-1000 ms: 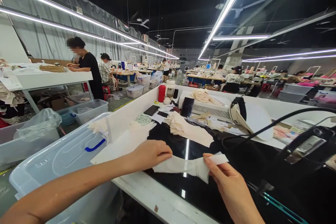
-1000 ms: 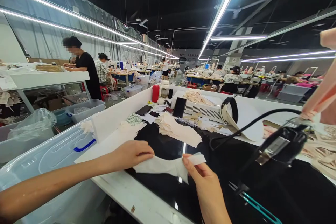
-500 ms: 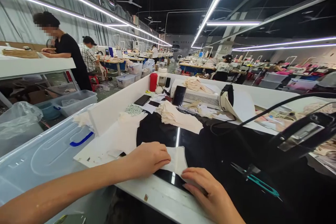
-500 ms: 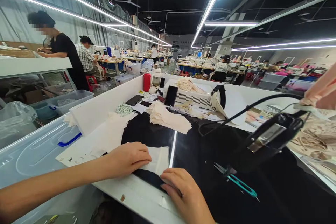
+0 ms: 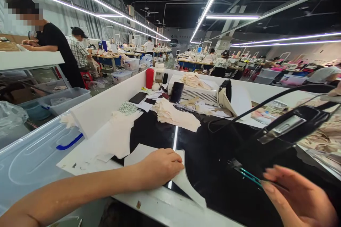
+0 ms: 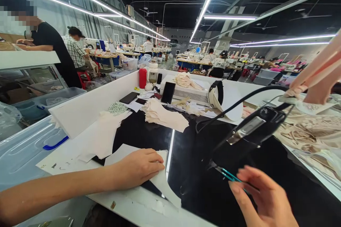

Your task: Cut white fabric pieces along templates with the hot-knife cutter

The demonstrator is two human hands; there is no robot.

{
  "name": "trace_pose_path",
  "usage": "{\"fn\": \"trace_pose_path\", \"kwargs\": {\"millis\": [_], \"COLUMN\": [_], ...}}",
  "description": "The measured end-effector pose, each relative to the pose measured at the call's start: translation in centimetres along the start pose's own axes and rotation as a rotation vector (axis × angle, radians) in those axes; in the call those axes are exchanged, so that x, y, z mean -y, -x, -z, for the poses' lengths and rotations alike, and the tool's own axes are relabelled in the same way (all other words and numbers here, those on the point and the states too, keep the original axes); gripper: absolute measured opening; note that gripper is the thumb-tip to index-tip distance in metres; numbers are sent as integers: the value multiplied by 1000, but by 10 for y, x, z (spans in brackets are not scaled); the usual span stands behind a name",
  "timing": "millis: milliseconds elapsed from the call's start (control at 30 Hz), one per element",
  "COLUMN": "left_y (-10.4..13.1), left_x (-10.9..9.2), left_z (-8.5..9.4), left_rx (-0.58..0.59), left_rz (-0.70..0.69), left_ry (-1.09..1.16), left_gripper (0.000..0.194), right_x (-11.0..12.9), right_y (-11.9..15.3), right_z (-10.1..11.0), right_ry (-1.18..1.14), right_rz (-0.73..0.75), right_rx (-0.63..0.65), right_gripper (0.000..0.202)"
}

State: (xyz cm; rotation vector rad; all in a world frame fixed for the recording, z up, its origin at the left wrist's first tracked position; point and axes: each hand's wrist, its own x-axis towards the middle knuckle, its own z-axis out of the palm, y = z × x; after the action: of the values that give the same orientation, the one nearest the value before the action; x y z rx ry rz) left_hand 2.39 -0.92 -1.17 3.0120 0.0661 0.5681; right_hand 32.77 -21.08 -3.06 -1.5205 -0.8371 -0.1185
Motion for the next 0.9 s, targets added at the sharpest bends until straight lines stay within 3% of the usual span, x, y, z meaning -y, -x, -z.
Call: {"fn": "trace_pose_path", "kwargs": {"millis": [67, 133, 167, 233, 367, 667, 900], "left_y": [-2, -5, -7, -9, -14, -25, -22], "left_x": [-4, -9, -11, -15, -17, -15, -20], "left_z": [-2, -4, -5, -6, -6, -18, -19], "left_rx": [0, 3, 4, -3, -58, -115, -160], "left_rz": [-25, -55, -68, -90, -107, -136, -110], "left_ry": [2, 5, 6, 5, -21, -63, -72], "left_gripper": [13, 12, 12, 13, 14, 16, 19], "right_x": [23, 53, 67, 86, 99, 117, 104], "right_y": [-16, -28, -33, -39, -42, -24, -24], "right_z": [-14, -32, -40, -56, -78, -132, -158], "right_ry": [-87, -154, -170, -225, -316, -453, -554], "right_rz": [-71, -44, -38, -14, 17, 101, 89], "right_rx": [47, 96, 119, 96, 65, 40, 46], "right_gripper": [93, 115, 112, 87, 45, 37, 34]}}
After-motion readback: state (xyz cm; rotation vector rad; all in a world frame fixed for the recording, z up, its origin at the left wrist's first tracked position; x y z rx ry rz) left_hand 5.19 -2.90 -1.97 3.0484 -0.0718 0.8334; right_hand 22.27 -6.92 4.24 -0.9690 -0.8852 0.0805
